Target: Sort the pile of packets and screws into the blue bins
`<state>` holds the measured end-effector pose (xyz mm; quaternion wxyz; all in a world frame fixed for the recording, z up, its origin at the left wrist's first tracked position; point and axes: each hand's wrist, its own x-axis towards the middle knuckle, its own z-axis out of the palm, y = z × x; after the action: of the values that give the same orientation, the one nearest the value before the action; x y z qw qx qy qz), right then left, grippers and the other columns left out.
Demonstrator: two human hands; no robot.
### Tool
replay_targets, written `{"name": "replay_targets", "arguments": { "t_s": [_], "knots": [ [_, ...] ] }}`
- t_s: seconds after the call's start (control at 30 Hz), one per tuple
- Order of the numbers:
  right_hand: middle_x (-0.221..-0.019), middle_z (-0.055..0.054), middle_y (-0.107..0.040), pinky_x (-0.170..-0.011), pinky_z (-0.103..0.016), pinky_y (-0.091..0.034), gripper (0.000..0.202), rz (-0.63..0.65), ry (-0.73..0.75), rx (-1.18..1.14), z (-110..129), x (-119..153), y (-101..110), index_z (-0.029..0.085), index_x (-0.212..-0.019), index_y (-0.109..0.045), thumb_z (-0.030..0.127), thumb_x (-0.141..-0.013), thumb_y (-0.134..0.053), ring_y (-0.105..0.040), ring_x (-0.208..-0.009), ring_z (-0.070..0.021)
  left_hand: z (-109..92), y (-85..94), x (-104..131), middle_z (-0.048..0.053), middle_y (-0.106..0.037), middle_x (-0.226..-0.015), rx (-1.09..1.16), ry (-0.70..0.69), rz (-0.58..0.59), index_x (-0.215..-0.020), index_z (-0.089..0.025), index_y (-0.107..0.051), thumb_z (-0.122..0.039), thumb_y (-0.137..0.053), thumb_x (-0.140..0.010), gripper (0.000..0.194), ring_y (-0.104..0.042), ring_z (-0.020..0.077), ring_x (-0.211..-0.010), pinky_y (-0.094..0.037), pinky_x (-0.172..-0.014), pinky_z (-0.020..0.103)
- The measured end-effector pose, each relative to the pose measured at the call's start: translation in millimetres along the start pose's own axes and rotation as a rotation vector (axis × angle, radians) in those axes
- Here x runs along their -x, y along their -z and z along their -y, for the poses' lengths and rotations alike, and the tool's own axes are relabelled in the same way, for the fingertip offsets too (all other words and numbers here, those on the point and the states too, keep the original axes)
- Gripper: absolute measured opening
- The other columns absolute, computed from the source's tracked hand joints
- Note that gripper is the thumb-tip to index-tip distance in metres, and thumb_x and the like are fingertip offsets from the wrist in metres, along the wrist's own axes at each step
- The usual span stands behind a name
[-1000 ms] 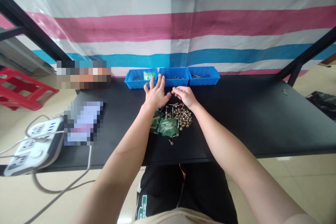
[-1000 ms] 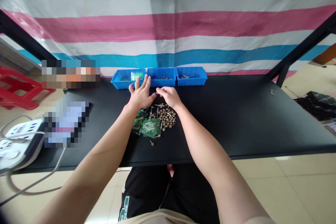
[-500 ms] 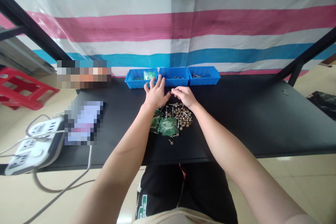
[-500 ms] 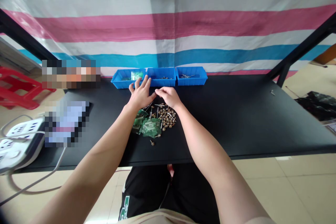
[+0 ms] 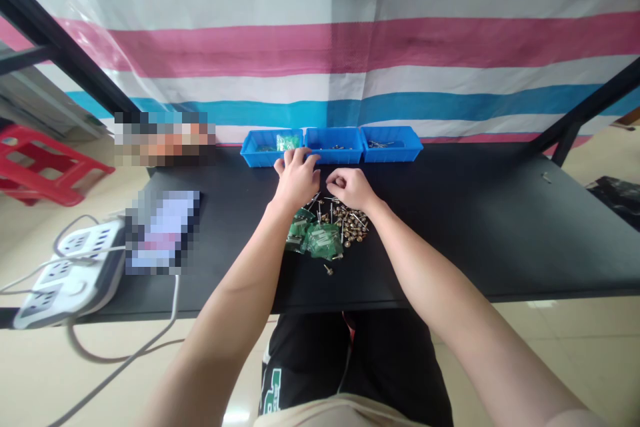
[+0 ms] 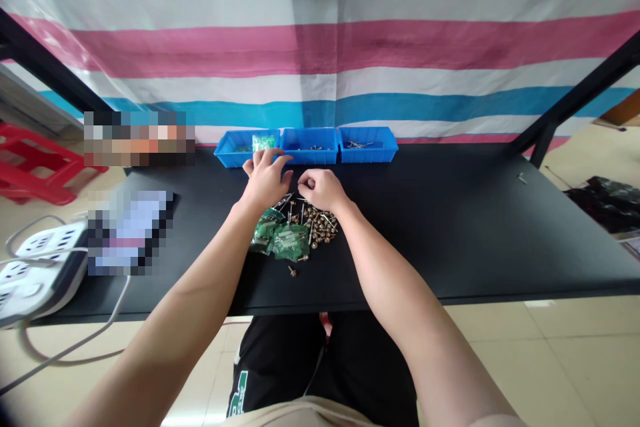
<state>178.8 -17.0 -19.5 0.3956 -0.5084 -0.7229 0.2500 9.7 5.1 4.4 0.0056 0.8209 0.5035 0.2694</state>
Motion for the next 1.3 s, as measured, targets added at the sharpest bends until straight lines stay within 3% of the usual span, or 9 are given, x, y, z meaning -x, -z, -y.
{"name": "replay_targets", "arguments": {
  "t_s": [0.13, 0.23, 0.4, 0.67, 0.8, 1.1, 1.3],
  "knots": [
    [-0.073, 0.000, -0.061, -0.060, -0.028, -0.030, 0.015, 0.117, 0.088, 0.291, 11.5, 4.1, 6.6, 0.019, -0.087, -0.070, 0.028, -0.075, -0.066, -0.048, -0.063, -0.0138, 2.8, 3.7, 1.5, 0.014, -0.070, -0.101, -0.003, -0.005, 0.006, -0.092, -0.021, -0.071, -0.023, -0.050, -0.092, 0.021, -0.055, 0.0364, -0.109, -0.039, -0.093, 0.056],
    [-0.081, -0.002, -0.064, -0.062, -0.029, -0.032, 0.016, 0.186, 0.111, 0.373, 16.9, 5.8, 7.5, 0.019, -0.090, -0.070, 0.029, -0.077, -0.067, -0.050, -0.068, -0.0150, 8.4, 2.1, -0.1, 0.011, -0.072, -0.088, 0.016, -0.054, 0.028, -0.082, -0.020, -0.070, -0.019, -0.051, -0.090, 0.021, -0.062, 0.0305, -0.094, -0.043, -0.089, 0.048],
    [-0.087, -0.003, -0.066, -0.064, -0.029, -0.033, 0.015, 0.218, 0.113, 0.425, 16.9, 6.6, 4.6, 0.020, -0.092, -0.070, 0.027, -0.080, -0.065, -0.055, -0.074, -0.0162, 8.1, 4.6, -1.3, 0.011, -0.075, -0.091, 0.024, -0.017, 0.102, -0.087, -0.020, -0.073, -0.019, -0.050, -0.091, 0.024, -0.067, 0.0260, -0.082, -0.047, -0.072, 0.035],
    [-0.095, -0.004, -0.065, -0.076, -0.029, -0.044, 0.030, 0.247, 0.218, 0.330, 13.6, 6.9, 3.5, 0.019, -0.108, -0.073, 0.018, -0.079, -0.064, -0.060, -0.086, -0.0181, -5.0, 19.1, 0.2, 0.013, -0.076, -0.092, -0.136, 0.161, 0.261, -0.100, -0.019, -0.075, -0.035, -0.043, -0.098, 0.036, -0.071, 0.0288, -0.084, -0.049, -0.068, 0.034],
    [-0.091, -0.005, -0.063, -0.082, -0.031, -0.047, 0.028, 0.280, 0.264, 0.265, 8.8, 6.0, 1.0, 0.021, -0.101, -0.077, 0.011, -0.078, -0.063, -0.061, -0.088, -0.0189, -4.7, 20.6, -0.6, 0.014, -0.076, -0.094, -0.134, 0.203, 0.266, -0.101, -0.019, -0.075, -0.036, -0.043, -0.097, 0.036, -0.071, 0.0297, -0.087, -0.049, -0.070, 0.035],
    [-0.090, -0.004, -0.066, -0.075, -0.030, -0.046, 0.020, 0.268, 0.257, 0.205, 5.7, 5.5, 0.0, 0.019, -0.088, -0.077, 0.010, -0.074, -0.065, -0.059, -0.080, -0.0164, -1.6, 17.0, -0.1, 0.015, -0.075, -0.090, -0.086, 0.198, 0.256, -0.098, -0.018, -0.075, -0.035, -0.046, -0.096, 0.034, -0.070, 0.0309, -0.084, -0.049, -0.068, 0.036],
    [-0.093, -0.004, -0.065, -0.079, -0.029, -0.048, 0.031, 0.248, 0.288, 0.071, 1.3, 4.2, -2.8, 0.019, -0.095, -0.077, 0.005, -0.071, -0.062, -0.061, -0.085, -0.0170, 2.4, 15.9, 0.4, 0.014, -0.076, -0.092, -0.032, 0.168, 0.294, -0.098, -0.018, -0.076, -0.031, -0.050, -0.092, 0.029, -0.070, 0.0291, -0.086, -0.049, -0.071, 0.035]
  ]
}}
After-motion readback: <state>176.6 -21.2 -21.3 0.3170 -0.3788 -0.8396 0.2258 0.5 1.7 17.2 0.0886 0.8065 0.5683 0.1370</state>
